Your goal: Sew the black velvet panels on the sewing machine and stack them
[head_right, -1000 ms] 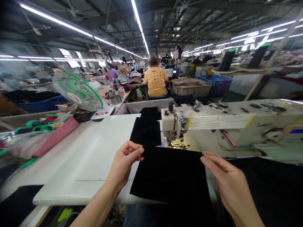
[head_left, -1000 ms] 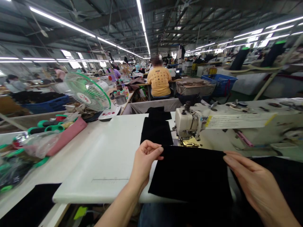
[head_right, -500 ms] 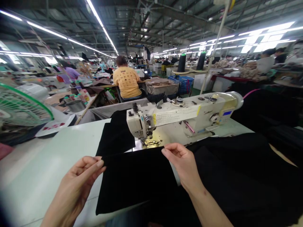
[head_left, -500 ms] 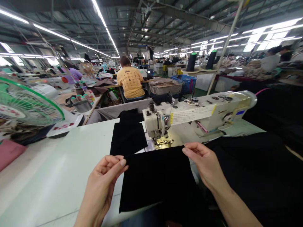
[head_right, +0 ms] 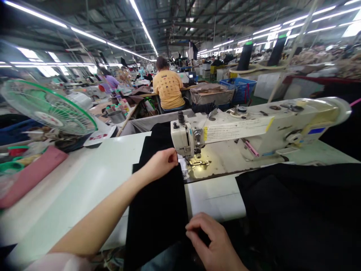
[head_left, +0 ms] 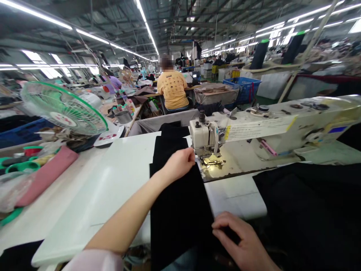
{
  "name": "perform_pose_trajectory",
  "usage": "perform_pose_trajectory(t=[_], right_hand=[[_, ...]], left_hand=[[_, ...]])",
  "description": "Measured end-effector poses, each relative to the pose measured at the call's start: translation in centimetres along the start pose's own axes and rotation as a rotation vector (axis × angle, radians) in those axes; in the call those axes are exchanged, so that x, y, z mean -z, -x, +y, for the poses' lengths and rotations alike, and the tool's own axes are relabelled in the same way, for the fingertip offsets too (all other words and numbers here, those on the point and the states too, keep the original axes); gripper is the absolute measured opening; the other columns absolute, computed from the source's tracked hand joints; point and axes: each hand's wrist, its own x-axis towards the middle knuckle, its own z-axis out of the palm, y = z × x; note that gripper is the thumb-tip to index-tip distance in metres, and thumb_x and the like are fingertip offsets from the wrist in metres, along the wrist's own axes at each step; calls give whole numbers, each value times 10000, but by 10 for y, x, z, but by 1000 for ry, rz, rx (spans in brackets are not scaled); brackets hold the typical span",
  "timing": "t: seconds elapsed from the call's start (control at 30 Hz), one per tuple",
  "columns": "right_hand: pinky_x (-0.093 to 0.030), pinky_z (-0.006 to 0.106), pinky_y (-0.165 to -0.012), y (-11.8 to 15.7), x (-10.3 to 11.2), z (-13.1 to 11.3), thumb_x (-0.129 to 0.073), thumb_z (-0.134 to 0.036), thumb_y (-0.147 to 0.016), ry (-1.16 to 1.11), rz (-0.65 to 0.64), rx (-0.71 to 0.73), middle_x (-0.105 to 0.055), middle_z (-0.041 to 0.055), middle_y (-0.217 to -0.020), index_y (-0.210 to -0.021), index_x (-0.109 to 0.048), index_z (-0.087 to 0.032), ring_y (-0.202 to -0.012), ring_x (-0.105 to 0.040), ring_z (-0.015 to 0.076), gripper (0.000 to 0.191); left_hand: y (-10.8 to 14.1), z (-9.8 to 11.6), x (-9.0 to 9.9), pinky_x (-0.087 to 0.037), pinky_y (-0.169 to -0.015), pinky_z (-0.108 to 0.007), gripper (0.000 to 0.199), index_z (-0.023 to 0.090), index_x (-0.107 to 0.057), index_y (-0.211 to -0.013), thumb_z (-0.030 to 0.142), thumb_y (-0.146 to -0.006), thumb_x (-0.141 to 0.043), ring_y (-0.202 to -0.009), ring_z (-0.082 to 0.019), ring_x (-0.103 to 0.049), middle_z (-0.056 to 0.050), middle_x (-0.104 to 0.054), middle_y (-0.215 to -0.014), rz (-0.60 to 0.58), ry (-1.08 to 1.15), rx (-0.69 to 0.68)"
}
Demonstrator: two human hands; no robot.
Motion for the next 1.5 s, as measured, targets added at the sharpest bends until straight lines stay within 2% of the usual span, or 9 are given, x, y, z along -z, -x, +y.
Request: perform_pose_trajectory(t=[0.1,0.2,0.4,0.87,1.03,1.1,1.27,1.37,1.5], right_hand=[[-584,212,-794,9,0,19,-590,-103,-898,180,31,159,-741,16,-949,-1048,-650,-245,-851,-727,154,215],[-601,243,-767,10,7,24,-490,-51,-912,281,15,275,-741,34,-917,-1082,-624,-225,-814,-726,168,278],[-580,275,-653,4,9,22,-446,-28,-893,392,35,326,-690,43,-817,-993,-628,-203,-708,-668,170,272],[-604,376,-853,-11,13,27,-461,-22,-879,480,39,363,-740,67,-1004,-1032,-641,-197,-954,-710,216,294],[-605,404,-867,-9,15,27,-466,-17,-870,484,-12,328,-739,74,-1045,-1036,-644,-198,-976,-703,225,304],[-607,404,-868,-10,17,24,-469,-15,-862,490,-23,334,-744,78,-1050,-1038,-658,-192,-980,-705,227,313],[-605,405,-896,-14,19,20,-482,-30,-848,495,-23,324,-745,91,-1062,-1059,-686,-183,-999,-702,232,331],[-601,424,-904,-25,17,24,-492,-36,-849,486,-26,296,-740,93,-1072,-1071,-690,-185,-1016,-692,240,333],[-593,437,-896,-47,16,28,-497,-41,-873,485,-25,286,-740,79,-1065,-1081,-699,-207,-1011,-688,241,334]], left_hand=[[-17,-22,-47,-341,-570,-238,266,207,-463,-627,17,-683,-640,-588,-119,-514,63,-536,-609,-8,53,25],[-14,-31,-64,-327,-575,-236,287,213,-414,-622,40,-703,-628,-585,-109,-486,69,-501,-610,41,95,49],[-14,-40,-67,-354,-592,-230,263,212,-417,-605,88,-716,-622,-595,-106,-485,62,-506,-611,75,159,84],[-46,-56,-74,-439,-600,-236,202,189,-535,-782,89,-722,-699,-635,-128,-580,36,-612,-689,42,149,109],[-10,-28,-70,-489,-845,-379,221,180,-542,-891,68,-773,-691,-938,-236,-605,-62,-633,-938,171,-2,104],[29,-11,-73,-475,-919,-449,206,181,-560,-943,102,-805,-691,-1046,-281,-568,-97,-618,-1054,182,-123,-5],[118,0,-93,-541,-750,-327,73,189,-599,-922,131,-918,-553,-838,-210,-598,-59,-651,-914,-156,-192,-541],[120,-11,-95,-558,-788,-334,144,162,-614,-1056,147,-938,-532,-907,-226,-614,-91,-669,-998,-177,-254,-602],[87,-23,-84,-563,-801,-331,161,157,-628,-1046,141,-970,-488,-903,-216,-625,-90,-672,-972,-162,-264,-646]])
